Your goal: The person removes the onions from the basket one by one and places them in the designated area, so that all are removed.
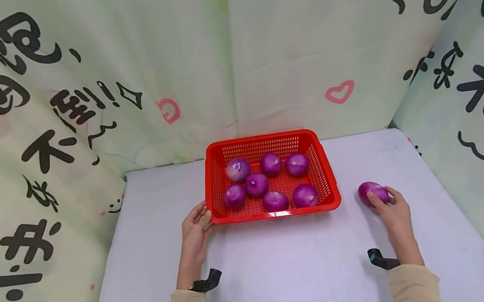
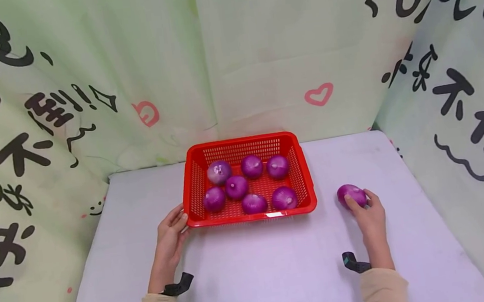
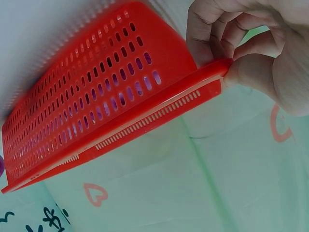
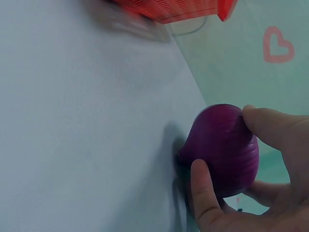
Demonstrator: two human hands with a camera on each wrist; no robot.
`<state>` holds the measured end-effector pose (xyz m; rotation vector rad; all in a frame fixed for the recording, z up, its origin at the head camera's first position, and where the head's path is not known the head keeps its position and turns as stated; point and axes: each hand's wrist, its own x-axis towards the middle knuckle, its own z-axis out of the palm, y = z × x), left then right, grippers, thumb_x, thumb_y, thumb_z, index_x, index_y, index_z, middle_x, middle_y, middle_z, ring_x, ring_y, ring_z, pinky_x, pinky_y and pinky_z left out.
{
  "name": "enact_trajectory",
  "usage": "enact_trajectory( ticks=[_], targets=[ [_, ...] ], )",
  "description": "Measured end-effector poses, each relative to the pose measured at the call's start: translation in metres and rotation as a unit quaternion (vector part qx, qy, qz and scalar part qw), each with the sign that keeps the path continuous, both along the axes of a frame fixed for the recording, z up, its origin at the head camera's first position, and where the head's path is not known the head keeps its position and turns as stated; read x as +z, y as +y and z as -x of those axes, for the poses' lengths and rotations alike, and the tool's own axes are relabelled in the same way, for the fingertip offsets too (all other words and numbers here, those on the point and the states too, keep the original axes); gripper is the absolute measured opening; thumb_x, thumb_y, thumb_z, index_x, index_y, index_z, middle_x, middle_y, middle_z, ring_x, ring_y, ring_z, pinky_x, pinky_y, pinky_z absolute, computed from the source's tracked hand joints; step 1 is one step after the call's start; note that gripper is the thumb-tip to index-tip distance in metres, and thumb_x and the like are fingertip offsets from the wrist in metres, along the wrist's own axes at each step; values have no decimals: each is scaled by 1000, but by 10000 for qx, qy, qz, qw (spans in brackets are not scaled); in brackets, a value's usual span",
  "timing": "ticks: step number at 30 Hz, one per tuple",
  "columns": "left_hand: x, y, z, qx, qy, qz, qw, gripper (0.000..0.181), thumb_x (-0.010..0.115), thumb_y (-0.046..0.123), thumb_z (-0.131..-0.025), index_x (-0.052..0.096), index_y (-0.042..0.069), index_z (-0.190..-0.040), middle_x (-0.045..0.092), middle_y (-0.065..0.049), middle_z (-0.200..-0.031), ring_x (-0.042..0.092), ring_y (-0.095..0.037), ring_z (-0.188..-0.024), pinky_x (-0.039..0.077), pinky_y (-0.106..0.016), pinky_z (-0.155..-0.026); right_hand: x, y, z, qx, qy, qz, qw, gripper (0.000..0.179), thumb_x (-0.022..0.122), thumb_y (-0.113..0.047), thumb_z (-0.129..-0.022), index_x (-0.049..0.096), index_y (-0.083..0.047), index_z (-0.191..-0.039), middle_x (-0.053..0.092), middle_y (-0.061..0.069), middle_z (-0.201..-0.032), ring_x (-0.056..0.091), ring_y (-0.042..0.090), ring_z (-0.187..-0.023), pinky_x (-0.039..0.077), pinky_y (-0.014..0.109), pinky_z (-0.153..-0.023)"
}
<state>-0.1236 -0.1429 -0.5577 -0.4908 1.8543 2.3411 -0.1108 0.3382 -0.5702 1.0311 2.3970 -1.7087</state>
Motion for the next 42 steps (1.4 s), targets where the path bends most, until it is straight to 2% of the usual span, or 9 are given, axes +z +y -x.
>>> enact_trajectory(
  ticks=[3,6,7,14,17,21,27,35,42],
  targets=[
    [0,0,0,-5,16,7,10000,45,56,5,-105,52,4,-150,57,-12,-132,62,-16,-106,59,-24,-85,-1,2,1,76,-164,-94,9998,89,55,-57,-102,14,-13,-168,21,28,-170,63,28,-119,43,42,-118],
    [1,0,0,26,12,-56,10000,45,56,4,-105,52,3,-150,57,-7,-125,62,-14,-102,59,-26,-84,-1,4,3,236,-235,-202,9992,93,50,-63,-102,11,-11,-168,17,28,-171,61,33,-122,34,55,-124],
    [1,0,0,31,6,-80,10000,45,55,3,-105,52,3,-150,57,-6,-124,62,-13,-100,59,-26,-84,-1,4,3,283,-245,-238,9990,94,49,-64,-102,11,-11,-168,17,28,-171,57,36,-127,33,56,-124],
    [-1,-1,1,24,-21,-137,9999,45,56,4,-105,52,4,-150,56,-5,-125,62,-14,-103,58,-23,-82,0,4,2,409,-252,-462,9978,93,44,-64,-103,11,-5,-167,22,30,-169,60,33,-123,38,55,-122],
    [-2,-2,2,22,-6,-174,9998,44,56,4,-105,53,4,-149,56,-6,-125,62,-15,-103,58,-22,-82,-2,4,2,420,-225,-455,9978,93,43,-62,-104,8,-4,-167,17,31,-170,42,47,-146,31,60,-124],
    [-2,-2,2,20,-5,-181,9998,45,56,4,-105,52,4,-149,56,-7,-125,62,-15,-104,59,-22,-83,-2,4,1,516,-203,-736,9957,88,42,-57,-107,9,-1,-166,18,33,-169,29,51,-153,29,63,-124],
    [0,-1,1,10,-11,-176,9998,44,57,6,-105,53,5,-149,57,-8,-127,61,-17,-107,58,-22,-84,-1,2,1,574,-10,-1145,9918,79,45,-48,-108,18,2,-164,29,35,-163,36,52,-148,36,65,-119],
    [1,1,0,-26,-13,-131,9999,44,56,5,-105,52,4,-149,56,-6,-123,61,-15,-103,58,-22,-84,11,-13,-7,316,570,-1785,9818,66,50,-34,-109,30,0,-161,35,30,-161,38,49,-144,39,65,-116],
    [2,1,0,62,-66,-131,9999,44,56,6,-105,53,6,-149,57,-7,-127,60,-16,-106,59,-21,-85,25,-35,-8,184,1640,-2275,9597,52,56,-17,-106,44,-4,-155,45,25,-154,44,42,-137,43,62,-111]
  ],
)
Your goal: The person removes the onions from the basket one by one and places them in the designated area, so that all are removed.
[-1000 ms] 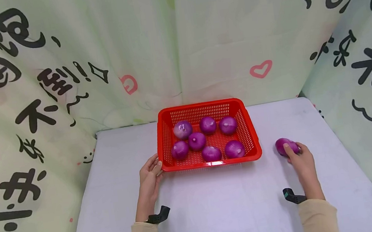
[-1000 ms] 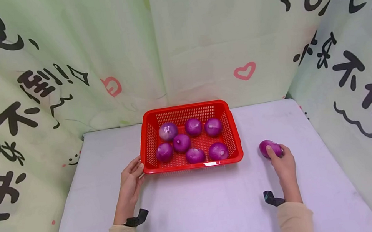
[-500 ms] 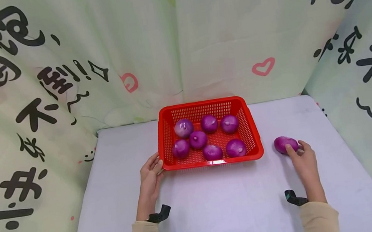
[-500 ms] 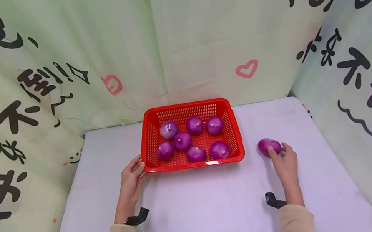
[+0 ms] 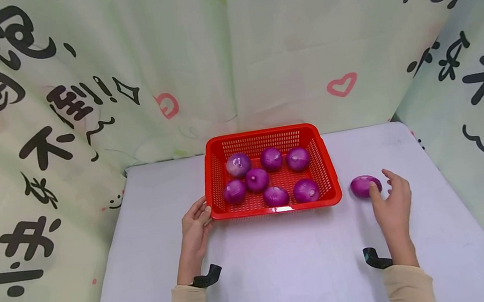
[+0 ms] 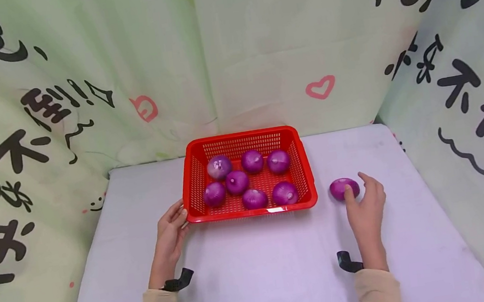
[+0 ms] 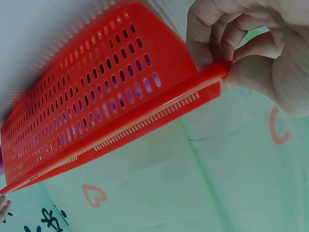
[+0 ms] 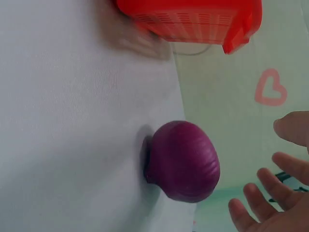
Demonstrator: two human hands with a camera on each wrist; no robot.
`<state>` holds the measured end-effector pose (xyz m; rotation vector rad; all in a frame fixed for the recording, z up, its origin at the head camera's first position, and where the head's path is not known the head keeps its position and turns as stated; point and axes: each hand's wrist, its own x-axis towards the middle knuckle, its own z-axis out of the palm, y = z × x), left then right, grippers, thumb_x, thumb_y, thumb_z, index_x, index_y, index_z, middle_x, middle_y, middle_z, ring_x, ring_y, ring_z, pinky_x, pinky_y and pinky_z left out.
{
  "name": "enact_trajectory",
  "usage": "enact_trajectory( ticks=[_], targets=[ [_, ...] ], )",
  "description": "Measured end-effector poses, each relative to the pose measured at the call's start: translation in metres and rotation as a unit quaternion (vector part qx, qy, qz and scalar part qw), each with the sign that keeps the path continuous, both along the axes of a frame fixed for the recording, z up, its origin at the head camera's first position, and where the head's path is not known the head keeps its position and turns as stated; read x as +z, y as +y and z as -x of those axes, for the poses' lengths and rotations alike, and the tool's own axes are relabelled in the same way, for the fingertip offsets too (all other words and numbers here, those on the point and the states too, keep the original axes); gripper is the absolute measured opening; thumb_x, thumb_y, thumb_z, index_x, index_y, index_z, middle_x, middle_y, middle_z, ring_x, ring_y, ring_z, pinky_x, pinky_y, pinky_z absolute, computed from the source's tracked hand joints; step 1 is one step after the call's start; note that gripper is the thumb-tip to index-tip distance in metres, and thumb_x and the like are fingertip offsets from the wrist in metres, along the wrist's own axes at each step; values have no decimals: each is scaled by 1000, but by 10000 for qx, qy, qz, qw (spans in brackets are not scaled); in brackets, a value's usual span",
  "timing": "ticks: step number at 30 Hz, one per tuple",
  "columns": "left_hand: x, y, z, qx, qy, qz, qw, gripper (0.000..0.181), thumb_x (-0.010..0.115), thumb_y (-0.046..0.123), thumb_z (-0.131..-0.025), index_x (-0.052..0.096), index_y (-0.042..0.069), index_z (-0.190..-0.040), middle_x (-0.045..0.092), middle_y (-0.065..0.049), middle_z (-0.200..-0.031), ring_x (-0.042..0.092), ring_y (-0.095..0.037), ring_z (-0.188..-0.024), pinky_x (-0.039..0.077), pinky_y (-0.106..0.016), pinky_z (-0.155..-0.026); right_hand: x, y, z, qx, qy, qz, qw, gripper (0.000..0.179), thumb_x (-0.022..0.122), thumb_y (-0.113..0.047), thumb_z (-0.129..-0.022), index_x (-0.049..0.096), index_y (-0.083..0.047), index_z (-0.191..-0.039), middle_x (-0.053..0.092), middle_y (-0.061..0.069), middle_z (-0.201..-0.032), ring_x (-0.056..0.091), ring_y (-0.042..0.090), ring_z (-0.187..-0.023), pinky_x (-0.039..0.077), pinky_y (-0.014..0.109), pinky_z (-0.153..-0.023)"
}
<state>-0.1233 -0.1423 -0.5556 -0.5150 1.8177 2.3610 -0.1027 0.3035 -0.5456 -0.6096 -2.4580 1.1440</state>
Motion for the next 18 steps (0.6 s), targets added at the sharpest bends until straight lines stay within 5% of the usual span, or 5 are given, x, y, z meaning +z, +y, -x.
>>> enact_trajectory(
  ticks=[12,15,18],
  targets=[
    [1,1,0,5,-19,-66,10000,44,57,6,-105,53,7,-149,57,-7,-128,62,-17,-107,59,-21,-85,7,-22,1,788,871,-213,9929,49,69,-13,-101,53,-14,-148,53,15,-148,52,32,-137,50,63,-108],
    [0,0,-1,25,-18,-68,10000,44,57,6,-105,53,7,-149,58,-7,-127,63,-16,-105,59,-21,-84,7,-28,3,1132,1175,-427,9857,48,71,-10,-98,57,-12,-145,56,15,-146,54,31,-133,53,33,-111],
    [0,0,-1,21,6,-43,10000,45,57,6,-105,53,6,-150,58,-6,-126,64,-15,-104,59,-21,-84,9,-37,7,1529,1515,-607,9747,49,74,-4,-95,61,-9,-142,58,16,-143,57,31,-128,40,3,-103]
  ],
)
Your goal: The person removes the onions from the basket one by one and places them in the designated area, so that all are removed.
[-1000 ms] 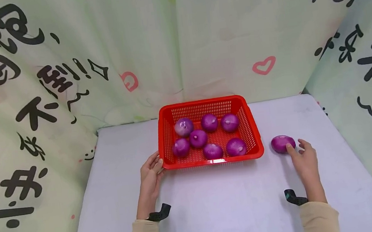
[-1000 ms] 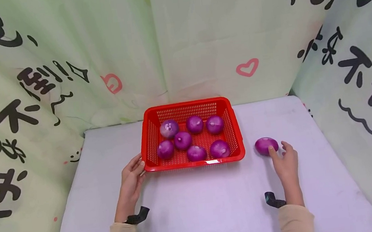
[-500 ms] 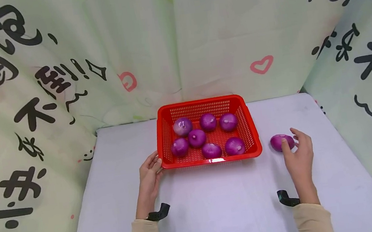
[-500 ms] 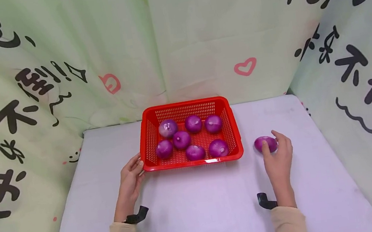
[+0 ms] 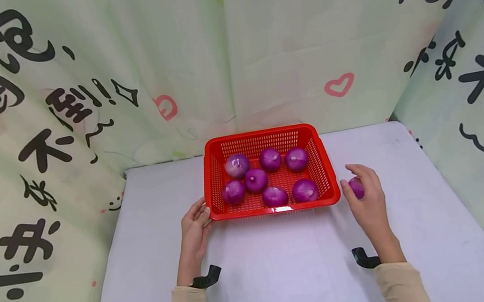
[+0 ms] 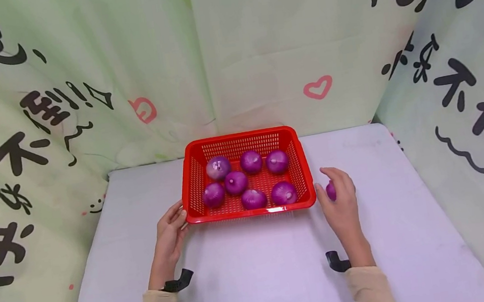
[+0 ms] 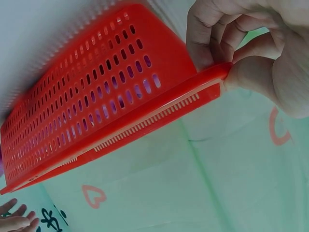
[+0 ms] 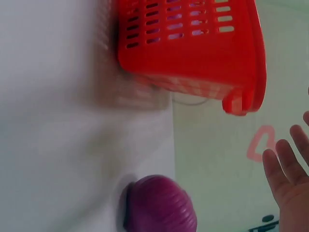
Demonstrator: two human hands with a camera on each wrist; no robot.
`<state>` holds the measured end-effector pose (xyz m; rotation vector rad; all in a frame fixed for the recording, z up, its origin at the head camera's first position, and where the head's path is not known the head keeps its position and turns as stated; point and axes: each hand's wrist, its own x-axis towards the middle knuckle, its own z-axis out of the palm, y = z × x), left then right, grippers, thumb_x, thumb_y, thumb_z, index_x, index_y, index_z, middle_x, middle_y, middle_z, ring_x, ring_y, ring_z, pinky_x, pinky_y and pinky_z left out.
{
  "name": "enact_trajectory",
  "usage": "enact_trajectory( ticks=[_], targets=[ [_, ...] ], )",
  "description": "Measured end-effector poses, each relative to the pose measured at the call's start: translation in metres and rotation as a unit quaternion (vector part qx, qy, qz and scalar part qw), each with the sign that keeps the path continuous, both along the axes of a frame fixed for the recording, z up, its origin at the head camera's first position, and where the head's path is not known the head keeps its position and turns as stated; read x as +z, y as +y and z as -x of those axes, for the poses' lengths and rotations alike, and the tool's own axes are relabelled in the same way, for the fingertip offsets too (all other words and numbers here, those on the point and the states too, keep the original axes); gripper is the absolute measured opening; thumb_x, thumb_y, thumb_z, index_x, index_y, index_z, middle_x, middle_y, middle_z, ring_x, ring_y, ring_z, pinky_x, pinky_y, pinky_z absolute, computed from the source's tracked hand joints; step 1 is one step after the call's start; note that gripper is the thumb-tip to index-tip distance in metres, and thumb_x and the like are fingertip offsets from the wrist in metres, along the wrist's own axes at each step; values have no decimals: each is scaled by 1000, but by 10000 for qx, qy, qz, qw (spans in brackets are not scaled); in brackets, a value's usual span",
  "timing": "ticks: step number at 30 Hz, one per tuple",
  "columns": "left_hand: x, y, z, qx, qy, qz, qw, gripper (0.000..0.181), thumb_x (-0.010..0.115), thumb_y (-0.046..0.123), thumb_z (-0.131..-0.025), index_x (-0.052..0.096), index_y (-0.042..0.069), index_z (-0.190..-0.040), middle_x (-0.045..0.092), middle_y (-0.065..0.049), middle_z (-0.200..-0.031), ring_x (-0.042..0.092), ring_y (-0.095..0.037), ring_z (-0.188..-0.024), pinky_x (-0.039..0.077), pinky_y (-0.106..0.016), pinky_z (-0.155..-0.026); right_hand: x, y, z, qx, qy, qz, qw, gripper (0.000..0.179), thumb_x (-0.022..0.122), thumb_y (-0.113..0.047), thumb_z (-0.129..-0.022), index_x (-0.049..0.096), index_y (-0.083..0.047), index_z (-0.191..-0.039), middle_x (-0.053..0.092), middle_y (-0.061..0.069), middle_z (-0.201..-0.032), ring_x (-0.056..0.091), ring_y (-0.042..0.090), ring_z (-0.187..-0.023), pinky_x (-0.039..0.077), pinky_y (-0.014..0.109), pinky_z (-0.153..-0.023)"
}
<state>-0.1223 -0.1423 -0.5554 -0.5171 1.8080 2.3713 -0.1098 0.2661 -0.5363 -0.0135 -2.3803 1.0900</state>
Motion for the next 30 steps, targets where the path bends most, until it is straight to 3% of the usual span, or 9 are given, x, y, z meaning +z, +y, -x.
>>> enact_trajectory(
  ticks=[2,7,10,14,22,30],
  targets=[
    [0,0,0,-1,6,16,10000,45,57,6,-105,53,6,-150,58,-6,-127,64,-16,-104,60,-21,-84,2,-8,3,325,194,-93,9992,50,76,-1,-92,62,-6,-140,59,18,-141,56,33,-127,32,-3,-100],
    [0,-1,0,23,31,-16,10000,44,58,6,-105,54,7,-149,59,-8,-131,65,-18,-107,60,-23,-85,4,-29,11,1026,138,-359,9940,51,78,-4,-91,61,-5,-139,59,16,-141,52,32,-134,30,2,-111],
    [-2,-1,0,58,28,-25,10000,44,59,7,-105,55,7,-148,60,-10,-133,66,-17,-103,60,-24,-83,4,-42,15,1385,-123,-480,9891,52,79,-8,-91,61,-7,-140,59,13,-143,50,30,-138,41,23,-119],
    [-3,0,0,98,50,25,9999,43,59,8,-105,55,8,-147,60,-11,-134,68,-14,-97,59,-23,-78,5,-58,22,1868,-502,-574,9794,53,80,-12,-92,60,-10,-141,58,10,-144,50,29,-139,48,53,-113],
    [-3,2,-1,76,78,92,9999,43,61,8,-104,56,6,-147,61,-11,-131,70,-13,-95,61,-25,-79,7,-83,41,2388,-1282,-918,9582,45,76,-25,-96,64,-10,-136,60,10,-140,54,30,-134,51,53,-112],
    [-2,0,-1,32,99,113,9999,44,60,8,-104,55,6,-147,60,-12,-134,69,-13,-97,61,-25,-80,12,-93,53,2593,-2360,-1610,9226,58,73,-41,-96,60,-11,-144,60,10,-146,53,33,-140,48,55,-115]
  ],
)
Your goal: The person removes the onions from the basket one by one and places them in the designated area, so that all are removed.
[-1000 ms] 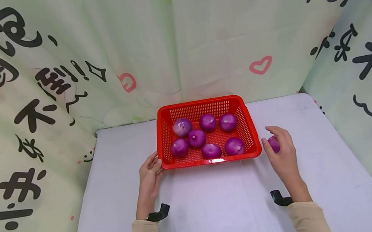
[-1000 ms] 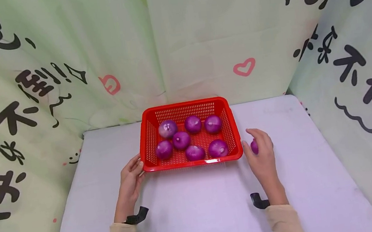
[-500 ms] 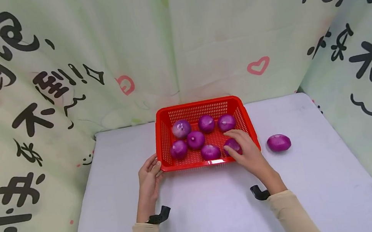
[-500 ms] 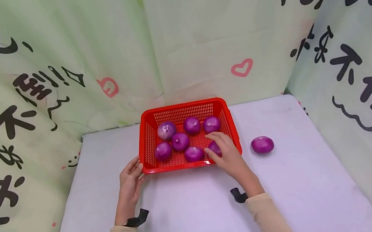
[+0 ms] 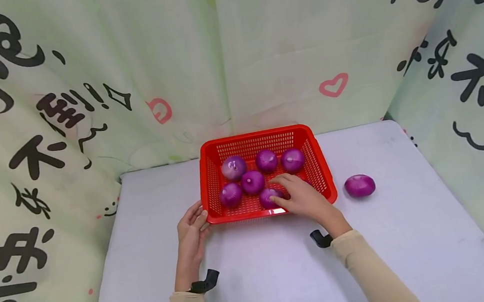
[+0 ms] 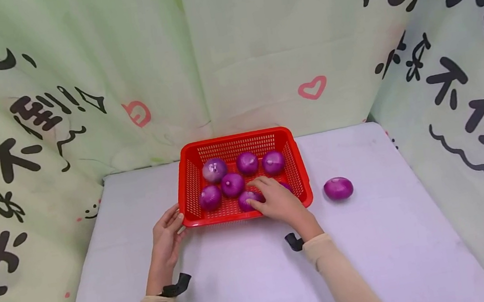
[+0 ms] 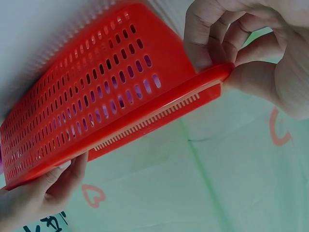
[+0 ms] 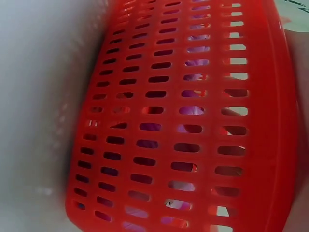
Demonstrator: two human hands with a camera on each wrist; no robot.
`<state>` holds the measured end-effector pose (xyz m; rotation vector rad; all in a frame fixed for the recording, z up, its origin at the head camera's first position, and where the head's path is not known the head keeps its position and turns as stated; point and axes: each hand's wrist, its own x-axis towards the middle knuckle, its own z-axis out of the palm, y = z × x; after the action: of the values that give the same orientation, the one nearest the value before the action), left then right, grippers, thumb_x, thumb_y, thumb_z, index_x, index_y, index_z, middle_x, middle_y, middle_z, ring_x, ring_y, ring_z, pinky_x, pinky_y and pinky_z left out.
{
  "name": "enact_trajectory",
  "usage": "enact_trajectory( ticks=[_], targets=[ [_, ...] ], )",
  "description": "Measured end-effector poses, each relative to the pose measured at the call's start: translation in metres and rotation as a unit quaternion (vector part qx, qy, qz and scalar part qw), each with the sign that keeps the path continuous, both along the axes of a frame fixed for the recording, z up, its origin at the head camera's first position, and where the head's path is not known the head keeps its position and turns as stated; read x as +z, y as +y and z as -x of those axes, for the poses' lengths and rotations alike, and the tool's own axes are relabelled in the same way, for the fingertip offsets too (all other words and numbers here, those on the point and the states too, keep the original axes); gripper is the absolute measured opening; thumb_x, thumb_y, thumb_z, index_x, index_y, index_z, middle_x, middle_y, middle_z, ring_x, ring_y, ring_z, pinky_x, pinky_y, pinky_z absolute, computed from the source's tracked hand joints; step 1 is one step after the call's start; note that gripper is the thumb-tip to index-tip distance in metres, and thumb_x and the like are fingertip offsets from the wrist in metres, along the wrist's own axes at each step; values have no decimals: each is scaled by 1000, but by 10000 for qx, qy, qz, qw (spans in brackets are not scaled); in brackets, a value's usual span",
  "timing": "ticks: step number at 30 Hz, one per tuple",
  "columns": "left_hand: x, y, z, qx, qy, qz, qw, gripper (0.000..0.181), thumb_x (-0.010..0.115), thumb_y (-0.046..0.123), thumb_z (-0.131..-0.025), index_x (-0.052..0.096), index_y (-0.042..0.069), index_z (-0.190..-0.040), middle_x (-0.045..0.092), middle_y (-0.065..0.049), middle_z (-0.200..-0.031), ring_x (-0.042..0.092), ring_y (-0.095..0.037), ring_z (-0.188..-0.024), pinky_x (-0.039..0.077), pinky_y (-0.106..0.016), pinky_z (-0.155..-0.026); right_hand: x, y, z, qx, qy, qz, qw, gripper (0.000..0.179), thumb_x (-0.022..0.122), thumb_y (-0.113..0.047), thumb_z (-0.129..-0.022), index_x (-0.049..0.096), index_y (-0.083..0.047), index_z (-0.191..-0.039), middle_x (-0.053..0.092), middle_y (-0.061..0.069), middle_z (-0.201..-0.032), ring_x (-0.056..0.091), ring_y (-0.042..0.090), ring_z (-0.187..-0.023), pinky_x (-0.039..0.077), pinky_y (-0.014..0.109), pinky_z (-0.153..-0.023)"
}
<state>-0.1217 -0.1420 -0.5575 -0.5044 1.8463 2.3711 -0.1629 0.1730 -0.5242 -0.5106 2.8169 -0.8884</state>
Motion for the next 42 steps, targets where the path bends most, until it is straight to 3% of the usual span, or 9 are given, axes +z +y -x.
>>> enact_trajectory(
  ticks=[8,25,42],
  targets=[
    [0,-1,1,10,14,-126,9999,43,60,7,-104,55,6,-146,59,-14,-136,70,-13,-97,61,-23,-77,2,-2,4,117,-301,93,9994,59,73,-43,-97,60,-12,-145,62,9,-146,54,33,-140,45,56,-117],
    [0,-1,0,80,4,-125,9999,44,60,7,-104,54,4,-148,61,-7,-127,69,-13,-97,61,-24,-79,0,-6,18,248,-854,195,9958,57,77,-40,-94,64,-12,-141,69,8,-136,63,29,-127,52,52,-110],
    [-1,1,0,49,6,-163,9999,46,60,8,-104,53,4,-149,62,-5,-125,69,-11,-98,60,-23,-79,-3,-7,21,-1,-1147,-10,9934,61,84,-38,-87,65,-18,-141,70,6,-134,60,29,-128,52,53,-110]
  ],
)
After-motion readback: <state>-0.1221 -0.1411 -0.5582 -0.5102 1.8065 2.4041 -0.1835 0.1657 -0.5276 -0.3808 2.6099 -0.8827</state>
